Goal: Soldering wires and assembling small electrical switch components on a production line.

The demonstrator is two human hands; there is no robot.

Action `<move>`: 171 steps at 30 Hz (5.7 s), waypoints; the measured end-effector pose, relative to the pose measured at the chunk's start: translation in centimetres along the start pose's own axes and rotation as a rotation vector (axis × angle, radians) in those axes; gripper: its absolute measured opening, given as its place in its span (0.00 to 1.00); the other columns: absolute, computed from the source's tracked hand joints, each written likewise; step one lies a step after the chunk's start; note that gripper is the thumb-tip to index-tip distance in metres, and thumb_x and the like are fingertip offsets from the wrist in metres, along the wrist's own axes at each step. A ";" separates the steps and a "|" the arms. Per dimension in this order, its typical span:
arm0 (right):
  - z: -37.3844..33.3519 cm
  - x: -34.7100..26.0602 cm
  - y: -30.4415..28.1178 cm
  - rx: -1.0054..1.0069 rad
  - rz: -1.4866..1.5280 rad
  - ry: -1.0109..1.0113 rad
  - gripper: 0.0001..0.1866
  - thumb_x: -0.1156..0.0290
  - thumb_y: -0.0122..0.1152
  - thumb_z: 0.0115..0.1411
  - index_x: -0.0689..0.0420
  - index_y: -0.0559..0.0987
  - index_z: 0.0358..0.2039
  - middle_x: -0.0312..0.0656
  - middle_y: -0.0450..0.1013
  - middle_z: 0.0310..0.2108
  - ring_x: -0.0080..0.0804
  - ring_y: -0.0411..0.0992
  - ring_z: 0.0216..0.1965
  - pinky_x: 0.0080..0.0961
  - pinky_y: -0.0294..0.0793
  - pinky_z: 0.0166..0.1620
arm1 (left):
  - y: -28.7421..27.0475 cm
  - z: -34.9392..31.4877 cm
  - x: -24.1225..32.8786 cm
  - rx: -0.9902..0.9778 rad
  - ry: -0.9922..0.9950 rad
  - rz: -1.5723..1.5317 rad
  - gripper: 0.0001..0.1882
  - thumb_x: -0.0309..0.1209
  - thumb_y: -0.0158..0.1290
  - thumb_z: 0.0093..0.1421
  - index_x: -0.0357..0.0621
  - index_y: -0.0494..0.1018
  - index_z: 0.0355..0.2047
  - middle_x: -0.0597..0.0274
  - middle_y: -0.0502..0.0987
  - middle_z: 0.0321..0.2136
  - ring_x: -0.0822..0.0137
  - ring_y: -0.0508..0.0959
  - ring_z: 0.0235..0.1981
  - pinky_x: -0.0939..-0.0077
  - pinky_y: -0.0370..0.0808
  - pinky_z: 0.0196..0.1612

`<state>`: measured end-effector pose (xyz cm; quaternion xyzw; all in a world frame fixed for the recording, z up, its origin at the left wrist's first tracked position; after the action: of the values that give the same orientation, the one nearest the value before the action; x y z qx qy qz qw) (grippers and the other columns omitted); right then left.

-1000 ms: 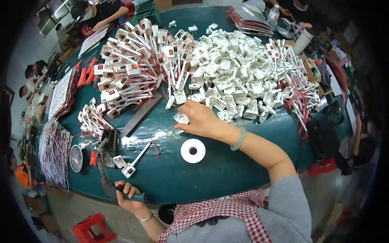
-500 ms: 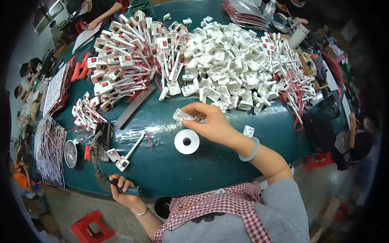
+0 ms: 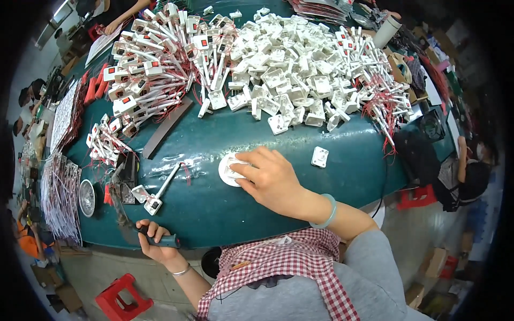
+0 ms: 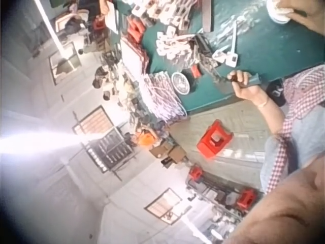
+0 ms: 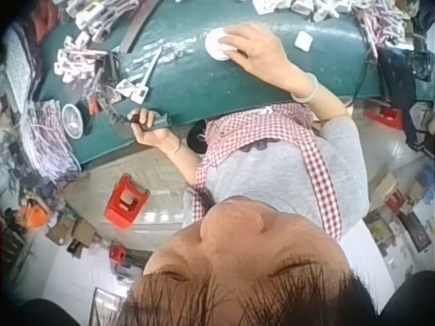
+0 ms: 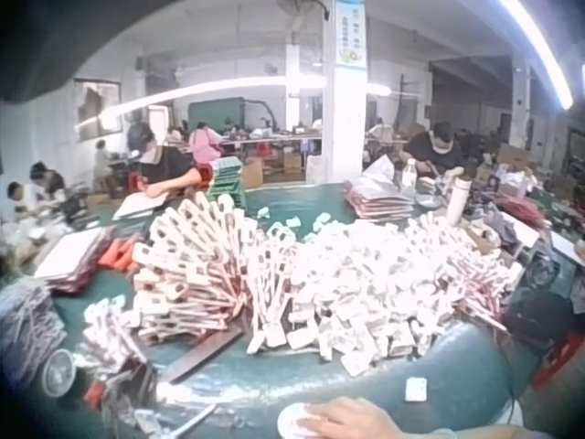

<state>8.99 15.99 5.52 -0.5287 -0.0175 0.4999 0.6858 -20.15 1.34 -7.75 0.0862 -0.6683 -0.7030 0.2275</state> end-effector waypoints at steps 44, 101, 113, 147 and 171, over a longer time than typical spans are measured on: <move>12.7 9.7 0.2 0.059 0.991 0.432 0.07 0.72 0.49 0.67 0.61 0.72 0.41 0.35 0.73 0.31 0.16 0.65 0.25 0.15 0.64 0.28 | -0.5 -0.5 -0.2 0.071 0.037 -0.012 0.13 0.24 0.51 0.62 0.40 0.64 0.47 0.54 0.71 0.46 0.70 0.70 0.31 0.80 0.72 0.29; -1.8 6.6 -2.0 0.126 0.510 0.267 0.07 0.78 0.61 0.55 0.61 0.81 0.35 0.44 0.77 0.33 0.38 0.76 0.34 0.27 0.75 0.38 | 14.4 -1.8 -11.1 0.023 0.426 1.342 0.20 0.16 0.60 0.54 0.33 0.71 0.48 0.58 0.76 0.42 0.65 0.78 0.39 0.71 0.76 0.45; 10.7 13.0 5.0 -0.004 -0.513 -0.072 0.10 0.69 0.67 0.44 0.58 0.78 0.28 0.39 0.75 0.35 0.39 0.66 0.51 0.40 0.63 0.54 | 13.8 -1.7 -8.9 0.051 0.475 1.364 0.21 0.15 0.61 0.53 0.31 0.70 0.48 0.55 0.76 0.42 0.64 0.78 0.39 0.71 0.77 0.44; 10.3 11.9 -0.5 -0.132 0.255 0.096 0.02 0.76 0.58 0.55 0.57 0.74 0.30 0.40 0.72 0.38 0.34 0.68 0.44 0.29 0.68 0.47 | 14.1 -1.1 -10.8 -0.062 0.423 1.511 0.24 0.13 0.59 0.52 0.34 0.69 0.50 0.56 0.76 0.44 0.64 0.78 0.39 0.70 0.77 0.43; -2.4 -1.1 -4.6 -0.024 0.756 0.104 0.06 0.81 0.61 0.55 0.62 0.80 0.35 0.41 0.72 0.32 0.28 0.71 0.33 0.22 0.71 0.37 | 16.3 -0.7 -14.0 -0.145 0.280 1.382 0.13 0.20 0.63 0.52 0.35 0.77 0.39 0.61 0.81 0.31 0.74 0.79 0.30 0.80 0.77 0.34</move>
<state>12.80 13.77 8.45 -0.5307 0.2077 0.6897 0.4467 -4.18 6.73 5.61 -0.2835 -0.4858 -0.4227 0.7106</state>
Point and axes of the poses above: each hand's wrist, its own z-axis towards the middle knuckle, its own y-axis out of the palm, x = y × z, the point moved 8 cm from there along z, towards the middle knuckle
